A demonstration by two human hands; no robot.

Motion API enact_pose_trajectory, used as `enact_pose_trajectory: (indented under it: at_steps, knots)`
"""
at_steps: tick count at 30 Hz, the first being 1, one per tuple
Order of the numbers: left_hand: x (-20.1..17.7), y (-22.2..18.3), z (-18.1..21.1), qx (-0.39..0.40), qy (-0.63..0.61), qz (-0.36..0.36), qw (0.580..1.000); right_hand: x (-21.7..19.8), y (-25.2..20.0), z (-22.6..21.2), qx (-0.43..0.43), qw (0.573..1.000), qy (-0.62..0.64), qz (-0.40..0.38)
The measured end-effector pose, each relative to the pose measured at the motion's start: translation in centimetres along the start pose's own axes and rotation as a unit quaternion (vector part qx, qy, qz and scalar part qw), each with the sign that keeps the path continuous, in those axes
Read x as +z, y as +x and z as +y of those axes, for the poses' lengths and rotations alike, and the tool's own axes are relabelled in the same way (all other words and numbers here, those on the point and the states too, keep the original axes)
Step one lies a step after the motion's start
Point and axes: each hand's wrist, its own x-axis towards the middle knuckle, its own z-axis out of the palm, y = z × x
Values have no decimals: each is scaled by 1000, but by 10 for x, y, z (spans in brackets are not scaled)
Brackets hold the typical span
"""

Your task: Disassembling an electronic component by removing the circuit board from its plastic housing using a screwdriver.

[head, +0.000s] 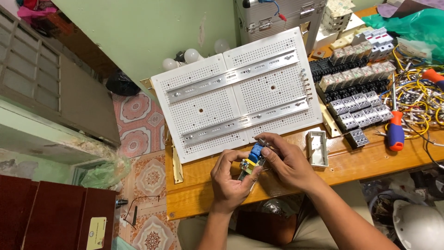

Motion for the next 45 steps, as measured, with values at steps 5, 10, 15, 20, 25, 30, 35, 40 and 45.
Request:
enact_pose_trajectory:
  at_steps: [5, 10, 15, 20, 25, 30, 35, 40, 45]
  knots:
    - [0, 3, 1, -10, -3, 3, 1000, -1, 1, 3, 2, 1000, -26, 12]
    - [4, 2, -7, -3, -88, 39, 995, 6, 0, 33, -20, 995, 89, 35]
    - [6, 5, -4, -2, -153, 45, 987, 14, -2, 43, -75, 983, 160, 48]
    - [6, 7, -3, -5, -133, 37, 990, 12, -4, 46, -71, 978, 193, 47]
    - [8, 5, -2, -3, -134, 36, 990, 17, -4, 38, -56, 985, 150, 70]
    - [9, 7, -1, 10, -133, 39, 990, 16, -6, 51, -43, 981, 176, 67]
    - [11, 6, -6, 23, -139, 43, 989, 18, -8, 54, -49, 980, 176, 78]
    - [12, 6, -7, 24, -131, 45, 990, 16, -7, 51, -46, 982, 166, 79]
    - [11, 7, -4, 25, -128, 46, 990, 13, -4, 40, -54, 982, 164, 71]
